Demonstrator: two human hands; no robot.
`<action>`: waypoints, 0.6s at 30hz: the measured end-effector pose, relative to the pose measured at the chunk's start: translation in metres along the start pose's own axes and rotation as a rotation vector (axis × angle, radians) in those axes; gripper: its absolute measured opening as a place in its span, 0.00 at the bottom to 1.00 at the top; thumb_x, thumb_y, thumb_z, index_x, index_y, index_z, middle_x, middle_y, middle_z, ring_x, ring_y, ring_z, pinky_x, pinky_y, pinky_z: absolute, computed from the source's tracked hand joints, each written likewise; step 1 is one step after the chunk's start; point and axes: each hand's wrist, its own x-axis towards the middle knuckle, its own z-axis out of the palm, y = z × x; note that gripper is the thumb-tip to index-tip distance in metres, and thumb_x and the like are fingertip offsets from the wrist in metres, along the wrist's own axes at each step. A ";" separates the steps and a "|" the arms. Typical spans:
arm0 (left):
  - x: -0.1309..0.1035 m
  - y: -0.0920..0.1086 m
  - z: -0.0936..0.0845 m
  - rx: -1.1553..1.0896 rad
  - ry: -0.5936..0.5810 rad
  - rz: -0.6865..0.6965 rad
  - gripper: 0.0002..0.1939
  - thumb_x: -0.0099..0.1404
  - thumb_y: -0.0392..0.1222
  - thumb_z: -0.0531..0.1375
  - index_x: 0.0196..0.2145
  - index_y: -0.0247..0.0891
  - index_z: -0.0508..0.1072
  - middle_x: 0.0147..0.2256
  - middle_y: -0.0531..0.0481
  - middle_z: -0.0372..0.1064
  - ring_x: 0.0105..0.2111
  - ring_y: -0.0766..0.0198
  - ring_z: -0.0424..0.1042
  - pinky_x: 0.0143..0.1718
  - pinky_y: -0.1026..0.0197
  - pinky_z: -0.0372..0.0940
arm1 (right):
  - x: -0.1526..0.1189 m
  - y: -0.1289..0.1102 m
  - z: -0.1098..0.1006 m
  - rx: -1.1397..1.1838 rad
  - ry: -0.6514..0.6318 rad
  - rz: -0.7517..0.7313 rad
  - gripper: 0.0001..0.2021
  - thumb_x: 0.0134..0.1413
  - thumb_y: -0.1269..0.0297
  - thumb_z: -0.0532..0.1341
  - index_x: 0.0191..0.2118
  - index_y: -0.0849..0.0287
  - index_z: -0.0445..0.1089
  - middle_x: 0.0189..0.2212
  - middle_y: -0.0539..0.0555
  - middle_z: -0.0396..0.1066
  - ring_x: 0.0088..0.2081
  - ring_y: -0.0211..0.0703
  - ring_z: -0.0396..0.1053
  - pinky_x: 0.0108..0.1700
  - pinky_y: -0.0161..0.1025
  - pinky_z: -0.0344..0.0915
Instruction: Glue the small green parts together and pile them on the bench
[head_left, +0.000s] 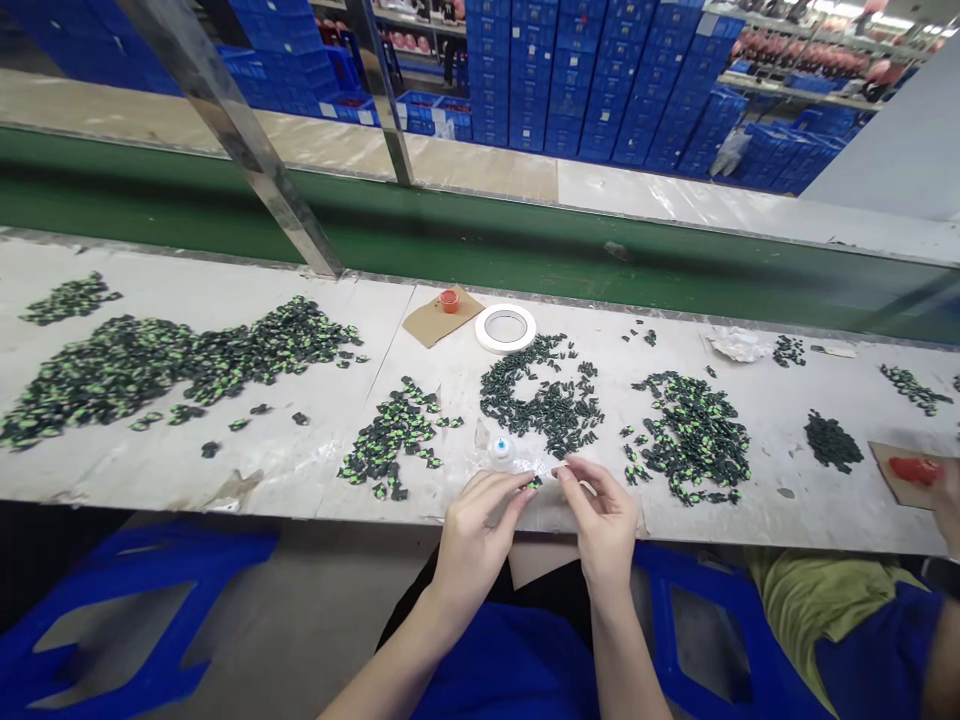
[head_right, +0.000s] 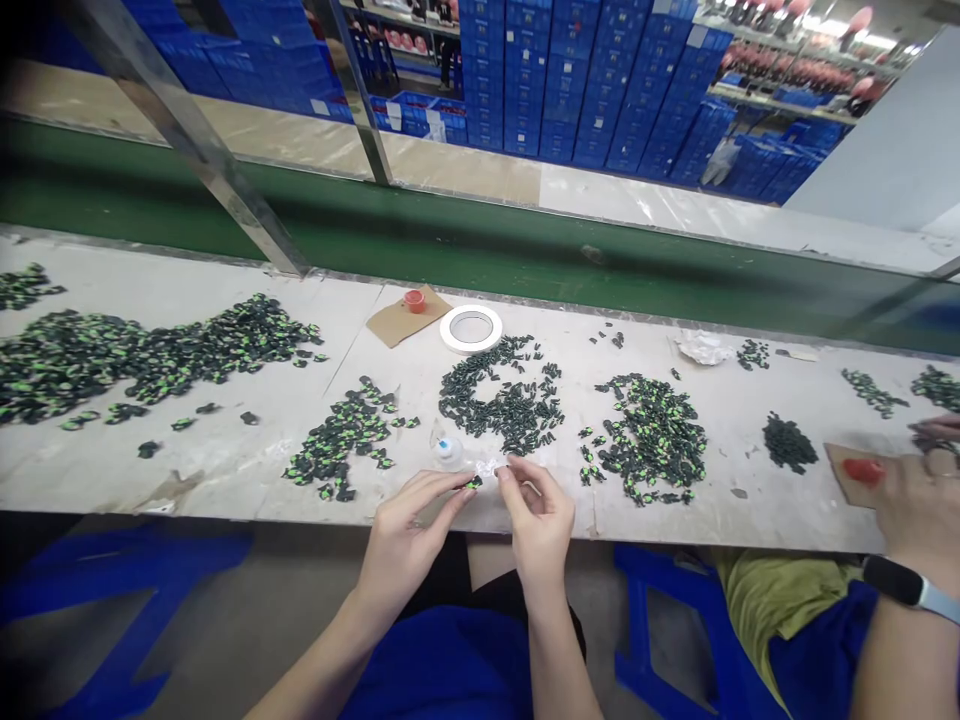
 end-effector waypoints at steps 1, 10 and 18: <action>0.000 0.000 0.001 0.003 0.001 0.014 0.07 0.64 0.37 0.59 0.37 0.40 0.78 0.35 0.47 0.78 0.36 0.58 0.76 0.39 0.58 0.72 | -0.003 0.000 0.001 -0.002 -0.006 -0.002 0.10 0.44 0.58 0.67 0.32 0.59 0.77 0.29 0.55 0.78 0.31 0.45 0.75 0.35 0.41 0.73; -0.002 -0.001 0.001 0.020 -0.031 0.104 0.09 0.65 0.34 0.58 0.40 0.38 0.77 0.35 0.45 0.77 0.36 0.59 0.75 0.36 0.59 0.71 | -0.013 -0.001 -0.003 -0.012 -0.135 0.101 0.10 0.45 0.58 0.67 0.31 0.58 0.78 0.32 0.55 0.80 0.35 0.49 0.78 0.40 0.43 0.75; 0.003 -0.005 -0.003 -0.076 -0.109 0.049 0.09 0.65 0.35 0.58 0.38 0.40 0.78 0.35 0.46 0.78 0.37 0.59 0.76 0.38 0.59 0.72 | -0.010 0.000 -0.009 -0.027 -0.237 -0.006 0.06 0.47 0.62 0.66 0.31 0.56 0.79 0.32 0.54 0.79 0.35 0.47 0.77 0.39 0.41 0.75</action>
